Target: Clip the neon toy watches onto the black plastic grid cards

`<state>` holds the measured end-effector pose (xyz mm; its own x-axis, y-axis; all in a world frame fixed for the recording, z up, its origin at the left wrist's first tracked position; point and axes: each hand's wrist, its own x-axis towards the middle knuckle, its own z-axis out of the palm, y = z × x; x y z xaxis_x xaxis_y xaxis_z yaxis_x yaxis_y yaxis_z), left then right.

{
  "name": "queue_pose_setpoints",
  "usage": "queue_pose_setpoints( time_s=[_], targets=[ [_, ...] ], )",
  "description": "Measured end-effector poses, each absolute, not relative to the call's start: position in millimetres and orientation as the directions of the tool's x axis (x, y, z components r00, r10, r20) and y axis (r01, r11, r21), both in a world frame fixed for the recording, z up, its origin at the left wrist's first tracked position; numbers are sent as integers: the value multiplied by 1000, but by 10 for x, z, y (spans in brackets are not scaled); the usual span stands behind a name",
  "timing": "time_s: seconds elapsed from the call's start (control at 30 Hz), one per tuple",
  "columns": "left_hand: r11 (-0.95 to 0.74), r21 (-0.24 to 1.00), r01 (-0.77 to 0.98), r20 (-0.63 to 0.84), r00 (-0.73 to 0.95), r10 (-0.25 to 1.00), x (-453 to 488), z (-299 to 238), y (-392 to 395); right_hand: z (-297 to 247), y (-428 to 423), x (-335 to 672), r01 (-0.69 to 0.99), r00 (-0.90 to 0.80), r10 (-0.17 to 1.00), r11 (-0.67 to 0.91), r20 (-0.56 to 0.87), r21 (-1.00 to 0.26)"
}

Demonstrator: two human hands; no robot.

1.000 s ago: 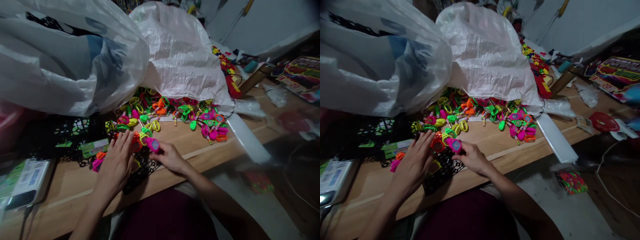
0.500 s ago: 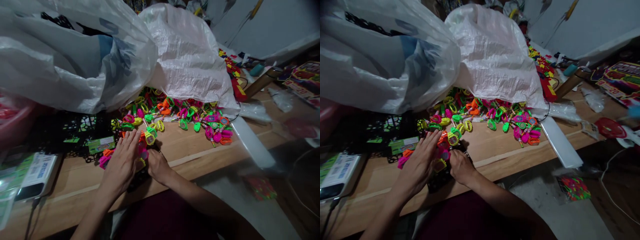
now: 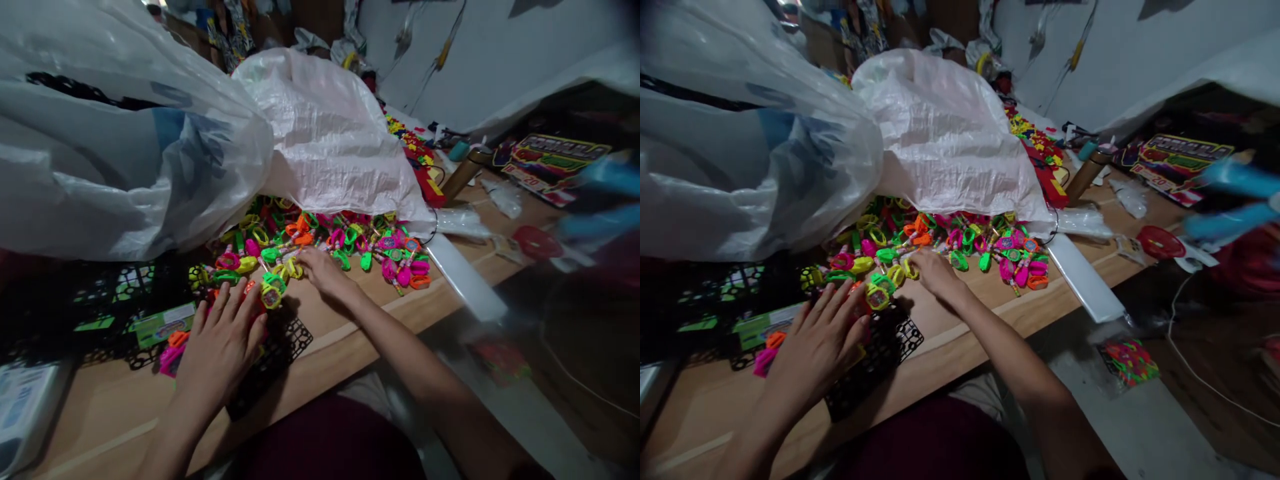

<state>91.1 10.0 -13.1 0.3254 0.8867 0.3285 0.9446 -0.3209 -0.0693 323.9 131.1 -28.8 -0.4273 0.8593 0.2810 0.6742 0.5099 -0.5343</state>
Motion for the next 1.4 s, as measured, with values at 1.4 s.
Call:
queue_pose_setpoints(
  time_s=[1.4],
  targets=[
    [-282,-46,958,229,285,931,945,-19,50,-737,503,2956,310,-653,699,599,292,-738]
  ],
)
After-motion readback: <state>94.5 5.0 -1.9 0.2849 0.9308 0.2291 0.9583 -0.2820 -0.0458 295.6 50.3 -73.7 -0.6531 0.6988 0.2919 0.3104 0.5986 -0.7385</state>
